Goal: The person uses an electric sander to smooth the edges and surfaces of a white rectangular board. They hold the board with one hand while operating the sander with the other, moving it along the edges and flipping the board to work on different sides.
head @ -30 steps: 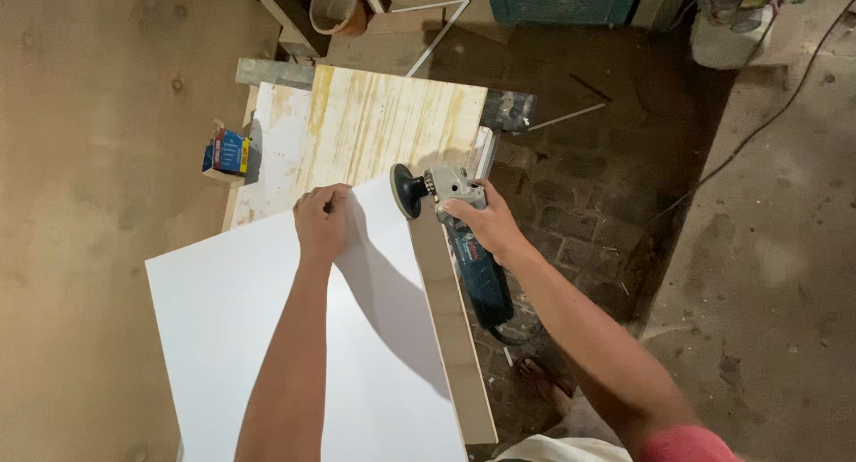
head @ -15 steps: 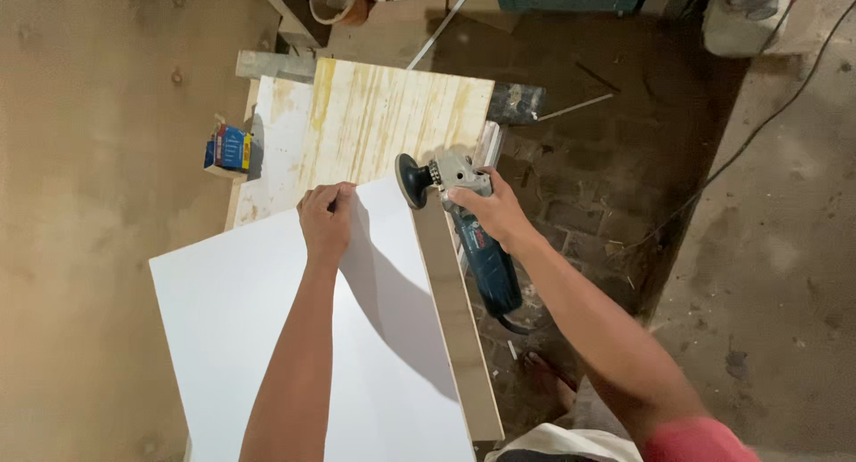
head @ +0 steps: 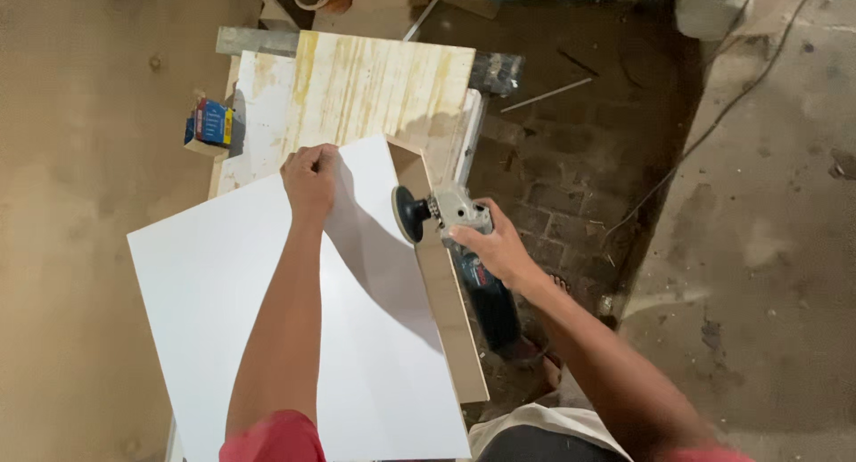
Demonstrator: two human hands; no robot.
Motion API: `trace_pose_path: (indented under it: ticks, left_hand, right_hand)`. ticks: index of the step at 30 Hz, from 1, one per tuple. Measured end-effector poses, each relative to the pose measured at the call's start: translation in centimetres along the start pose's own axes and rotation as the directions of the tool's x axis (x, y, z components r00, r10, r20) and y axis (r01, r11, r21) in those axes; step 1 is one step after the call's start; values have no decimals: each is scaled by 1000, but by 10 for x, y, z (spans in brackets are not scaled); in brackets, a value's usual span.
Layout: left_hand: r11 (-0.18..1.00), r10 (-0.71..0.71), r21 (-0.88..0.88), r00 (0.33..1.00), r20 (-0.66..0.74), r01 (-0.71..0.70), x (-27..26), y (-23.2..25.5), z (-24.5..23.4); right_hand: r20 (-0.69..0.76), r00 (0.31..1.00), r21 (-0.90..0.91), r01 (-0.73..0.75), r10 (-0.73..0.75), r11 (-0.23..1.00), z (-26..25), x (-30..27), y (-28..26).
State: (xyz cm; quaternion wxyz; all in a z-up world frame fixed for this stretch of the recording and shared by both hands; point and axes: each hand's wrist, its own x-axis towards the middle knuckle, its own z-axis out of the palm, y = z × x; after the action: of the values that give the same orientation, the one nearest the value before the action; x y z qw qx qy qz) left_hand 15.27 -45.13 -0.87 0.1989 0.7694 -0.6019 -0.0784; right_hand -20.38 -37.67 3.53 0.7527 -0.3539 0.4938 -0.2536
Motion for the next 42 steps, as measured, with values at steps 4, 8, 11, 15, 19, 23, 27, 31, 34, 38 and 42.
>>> trace_pose_path:
  ticks: [4, 8, 11, 15, 19, 23, 27, 31, 34, 38, 42]
  left_hand:
    - [997, 60, -47, 997, -49, -63, -2, 9, -5]
    - [996, 65, -56, 997, -42, -67, 2, 17, -5]
    - [985, 172, 40, 982, -77, -170, -2, 15, -5]
    - [992, 121, 53, 991, -63, -118, -1, 19, -8]
    - [952, 299, 111, 946, -127, -286, -5, 20, -3]
    - [982, 187, 46, 979, -76, -184, -15, 26, -5]
    - [963, 269, 13, 961, -58, -269, -17, 39, -1]
    - [920, 376, 100, 925, 57, -380, -26, 73, 9]
    - [954, 297, 27, 954, 34, -298, -46, 79, 17]
    - [981, 190, 19, 982, 14, -191, -97, 93, 24]
    - [944, 329, -6, 939, 96, -330, -137, 112, 20]
  right_hand:
    - [32, 999, -69, 10, -8, 998, -10, -14, 71]
    - [-23, 1000, -23, 17, -18, 1000, -13, -35, 151]
    - [-118, 989, -119, -108, 94, 987, -11, -81, 173]
    - [-9, 989, -21, -148, 147, 989, -9, -144, 179]
    - [-13, 982, 68, -186, 187, 980, -8, -192, 224]
    - [1, 954, -126, -298, 300, 946, -8, -237, 257]
    - [40, 988, 38, -149, 147, 988, -15, -270, 319]
    - [55, 998, 11, 24, -24, 1000, -30, -284, 339]
    - [-44, 957, -84, -288, 285, 954, -40, -269, 305]
    - [-126, 919, 68, -367, 373, 928, -33, -230, 325]
    - [-329, 882, 191, -288, 338, 938, -15, -172, 339]
